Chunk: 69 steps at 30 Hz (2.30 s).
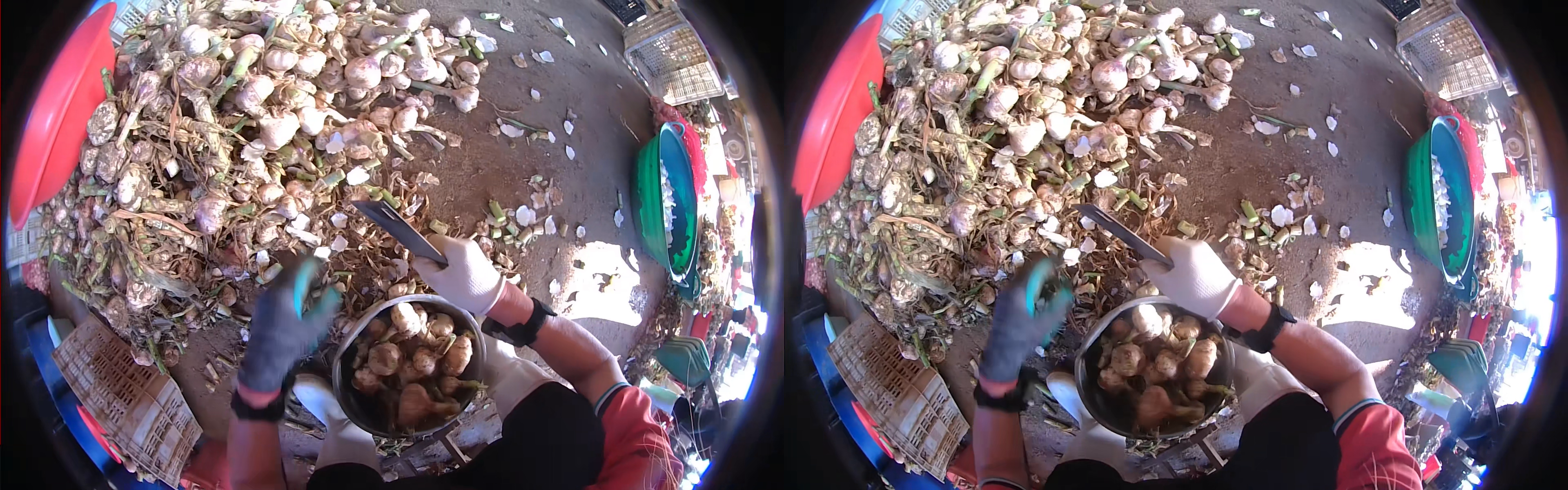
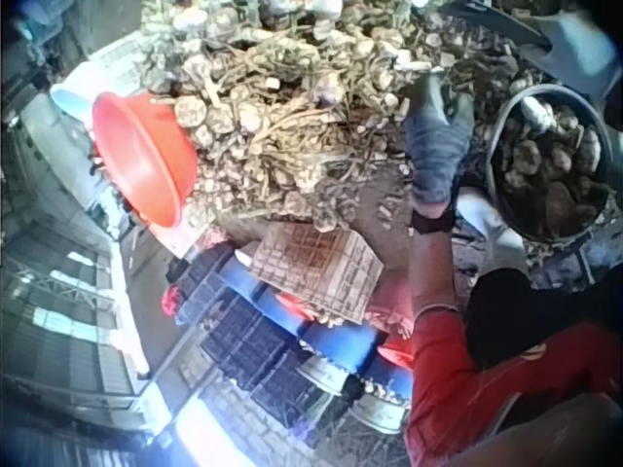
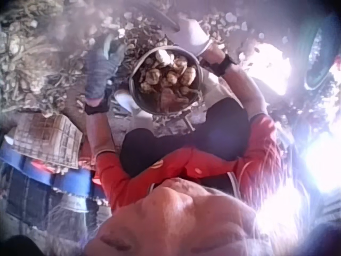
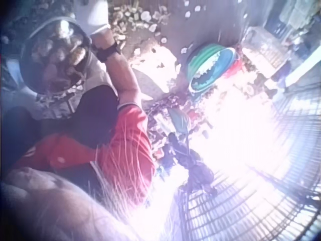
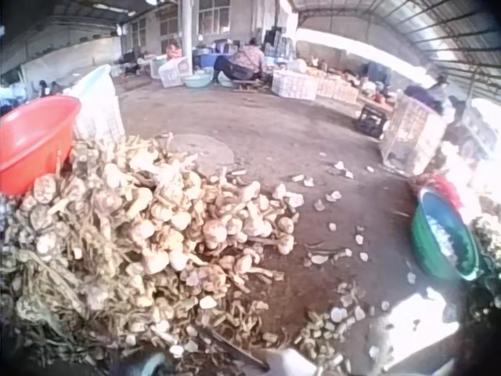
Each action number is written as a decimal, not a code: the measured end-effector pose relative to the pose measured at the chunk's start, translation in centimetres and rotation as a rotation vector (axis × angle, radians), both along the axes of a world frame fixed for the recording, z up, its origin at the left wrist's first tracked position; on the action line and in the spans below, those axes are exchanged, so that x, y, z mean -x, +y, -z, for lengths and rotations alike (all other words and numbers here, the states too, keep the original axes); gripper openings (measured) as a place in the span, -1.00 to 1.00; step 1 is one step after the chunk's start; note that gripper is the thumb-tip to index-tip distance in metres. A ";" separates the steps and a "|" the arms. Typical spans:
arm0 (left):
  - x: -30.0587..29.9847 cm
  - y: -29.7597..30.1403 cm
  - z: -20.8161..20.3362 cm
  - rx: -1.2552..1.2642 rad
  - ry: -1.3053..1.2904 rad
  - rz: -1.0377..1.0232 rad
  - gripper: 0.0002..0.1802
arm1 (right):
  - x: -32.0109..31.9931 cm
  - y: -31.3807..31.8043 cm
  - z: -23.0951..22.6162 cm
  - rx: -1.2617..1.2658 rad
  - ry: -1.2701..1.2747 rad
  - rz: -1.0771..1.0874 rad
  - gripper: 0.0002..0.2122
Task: The person sorts through a pile of garlic, picking up individual bulbs and trimming the roots and stalks with a knife. Each trimmed bulb is then placed into a metal bowl, while the person occasionally moves debris aside to reach more garlic.
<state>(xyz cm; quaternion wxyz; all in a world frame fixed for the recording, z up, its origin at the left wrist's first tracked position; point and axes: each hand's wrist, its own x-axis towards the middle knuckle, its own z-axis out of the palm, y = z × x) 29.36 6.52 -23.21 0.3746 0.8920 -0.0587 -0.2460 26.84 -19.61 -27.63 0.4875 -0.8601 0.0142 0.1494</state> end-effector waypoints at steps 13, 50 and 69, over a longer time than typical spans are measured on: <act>-4.1 1.2 12.4 -0.574 -0.427 0.084 -0.36 | 0.6 -0.7 -0.2 0.049 0.127 0.007 -0.83; 21.8 30.4 -2.4 -0.454 -0.270 -0.531 -0.64 | 0.7 2.9 -1.7 0.153 0.208 0.112 -0.75; -6.8 -0.9 14.4 -0.883 -0.434 0.608 -0.58 | 2.3 -1.3 1.4 -0.058 0.022 0.137 -0.79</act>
